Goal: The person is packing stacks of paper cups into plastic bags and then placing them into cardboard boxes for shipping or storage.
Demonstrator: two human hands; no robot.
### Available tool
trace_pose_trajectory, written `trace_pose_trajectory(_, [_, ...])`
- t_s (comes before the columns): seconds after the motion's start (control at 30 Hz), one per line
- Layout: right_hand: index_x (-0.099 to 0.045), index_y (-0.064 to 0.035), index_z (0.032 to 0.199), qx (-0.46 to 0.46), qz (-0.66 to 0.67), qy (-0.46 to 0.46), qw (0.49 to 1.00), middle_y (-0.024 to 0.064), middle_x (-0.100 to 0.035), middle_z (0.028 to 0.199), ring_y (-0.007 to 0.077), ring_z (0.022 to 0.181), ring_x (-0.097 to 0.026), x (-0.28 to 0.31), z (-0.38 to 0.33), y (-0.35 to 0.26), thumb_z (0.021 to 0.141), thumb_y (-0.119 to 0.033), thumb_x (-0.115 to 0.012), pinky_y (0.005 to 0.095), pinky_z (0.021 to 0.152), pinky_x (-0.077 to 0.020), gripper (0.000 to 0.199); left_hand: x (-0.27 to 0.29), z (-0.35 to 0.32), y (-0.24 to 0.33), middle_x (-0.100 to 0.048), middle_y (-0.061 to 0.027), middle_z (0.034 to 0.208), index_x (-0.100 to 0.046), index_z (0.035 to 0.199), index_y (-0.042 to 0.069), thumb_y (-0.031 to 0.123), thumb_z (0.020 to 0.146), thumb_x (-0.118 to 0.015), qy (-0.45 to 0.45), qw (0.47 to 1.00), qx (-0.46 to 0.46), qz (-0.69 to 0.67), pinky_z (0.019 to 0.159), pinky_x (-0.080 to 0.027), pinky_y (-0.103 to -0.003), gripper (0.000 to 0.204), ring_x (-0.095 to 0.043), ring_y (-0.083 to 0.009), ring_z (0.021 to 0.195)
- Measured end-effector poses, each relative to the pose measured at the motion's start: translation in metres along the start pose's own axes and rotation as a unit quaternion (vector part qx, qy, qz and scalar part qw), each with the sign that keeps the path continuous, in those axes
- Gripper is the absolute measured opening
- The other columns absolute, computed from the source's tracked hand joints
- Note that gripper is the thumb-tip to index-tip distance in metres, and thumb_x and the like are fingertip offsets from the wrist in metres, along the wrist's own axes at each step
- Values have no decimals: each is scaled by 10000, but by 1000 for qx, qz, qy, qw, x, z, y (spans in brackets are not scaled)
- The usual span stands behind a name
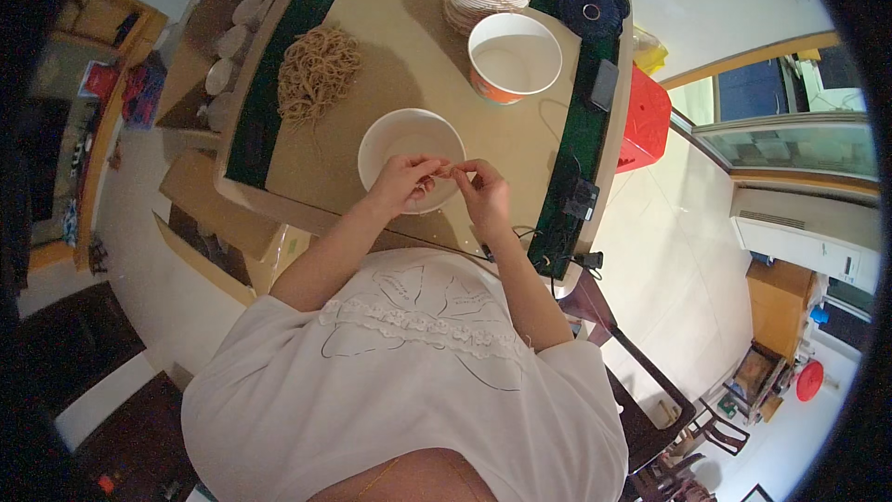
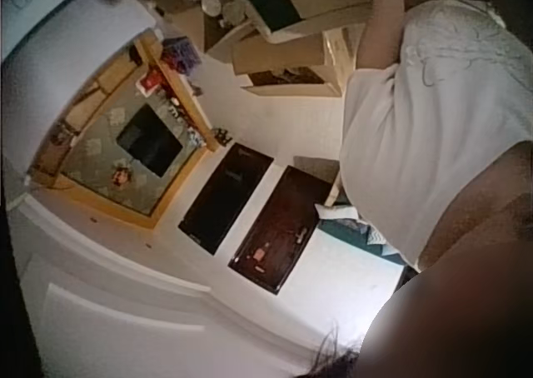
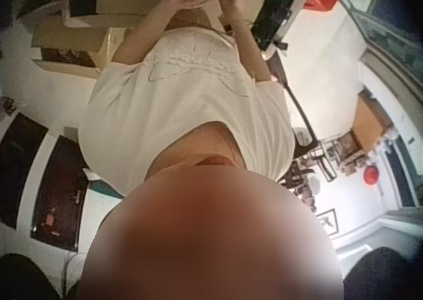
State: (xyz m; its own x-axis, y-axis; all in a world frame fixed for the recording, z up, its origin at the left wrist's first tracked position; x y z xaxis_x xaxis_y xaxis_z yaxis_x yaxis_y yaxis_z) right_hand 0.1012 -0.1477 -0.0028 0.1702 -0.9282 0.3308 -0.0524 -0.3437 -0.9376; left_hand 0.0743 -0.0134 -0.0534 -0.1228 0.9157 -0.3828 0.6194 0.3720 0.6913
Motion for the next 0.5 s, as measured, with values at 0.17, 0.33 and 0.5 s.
trace_pose_trajectory(0.17, [-626, -27, 845, 2, -8, 3, 1000, 13, -592, 664, 44, 484, -399, -1, 1, -1, 787, -102, -649, 223, 445, -344, 98, -6, -5, 17, -636, -25, 754, -661, 956, 33, 119, 803, -629, 14, 983, -96, 156, 474, -397, -196, 178, -510, -50, 562])
trace_pose_trajectory(0.33, [-624, -29, 841, 23, -19, 6, 1000, 25, -591, 655, 52, 469, -399, 0, 1, -12, 783, -103, -649, 229, 437, -343, 97, -15, -20, 45, -665, -57, 756, -665, 930, 25, 117, 786, -642, 70, 897, -290, 326, 556, -468, -235, 173, -593, -90, 626])
trace_pose_trajectory(0.5, [-611, -33, 856, 46, -40, 8, 998, 38, -606, 675, 64, 479, -433, -3, 1, -17, 765, -81, -652, 229, 459, -384, 111, -9, -22, 48, -650, -114, 716, -657, 820, 26, 123, 771, -622, 111, 902, -278, 311, 585, -490, -284, 114, -631, -181, 631])
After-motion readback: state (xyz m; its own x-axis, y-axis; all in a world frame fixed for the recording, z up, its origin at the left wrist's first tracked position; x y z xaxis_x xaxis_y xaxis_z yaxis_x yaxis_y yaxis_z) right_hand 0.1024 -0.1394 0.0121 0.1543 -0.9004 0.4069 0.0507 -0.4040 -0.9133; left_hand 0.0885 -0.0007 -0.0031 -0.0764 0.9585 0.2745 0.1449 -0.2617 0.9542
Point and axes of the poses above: each hand's wrist, its own z-axis towards the middle knuckle, its own x-axis out of the back of the hand, y = z × x, the point moved 10 cm from there along z, towards the middle knuckle
